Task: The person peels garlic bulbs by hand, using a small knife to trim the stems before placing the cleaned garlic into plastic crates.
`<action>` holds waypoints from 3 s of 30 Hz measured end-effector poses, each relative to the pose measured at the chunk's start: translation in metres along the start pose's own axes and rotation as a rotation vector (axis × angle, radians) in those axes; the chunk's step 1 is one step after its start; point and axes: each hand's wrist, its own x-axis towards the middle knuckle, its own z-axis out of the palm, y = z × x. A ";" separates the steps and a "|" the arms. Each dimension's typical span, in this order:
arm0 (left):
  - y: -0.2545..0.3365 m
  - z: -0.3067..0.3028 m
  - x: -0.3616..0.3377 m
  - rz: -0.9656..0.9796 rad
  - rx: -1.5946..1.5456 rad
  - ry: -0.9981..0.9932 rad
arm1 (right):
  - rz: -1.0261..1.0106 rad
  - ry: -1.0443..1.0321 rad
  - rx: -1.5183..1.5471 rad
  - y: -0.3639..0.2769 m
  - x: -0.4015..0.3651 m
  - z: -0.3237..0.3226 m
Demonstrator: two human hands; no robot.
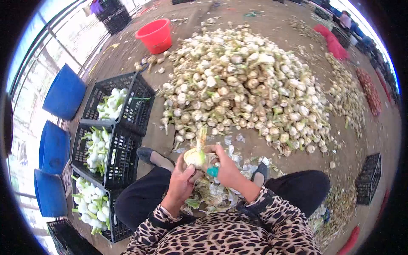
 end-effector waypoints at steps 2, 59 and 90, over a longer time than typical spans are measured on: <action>-0.010 0.007 -0.002 0.185 0.139 -0.059 | 0.187 0.048 0.387 -0.005 -0.013 -0.003; -0.002 0.002 -0.018 -0.163 -0.023 -0.336 | 0.211 -0.249 1.529 0.033 -0.054 -0.018; -0.007 -0.002 -0.018 -0.016 -0.016 -0.136 | -0.484 0.089 -0.714 -0.037 -0.034 -0.005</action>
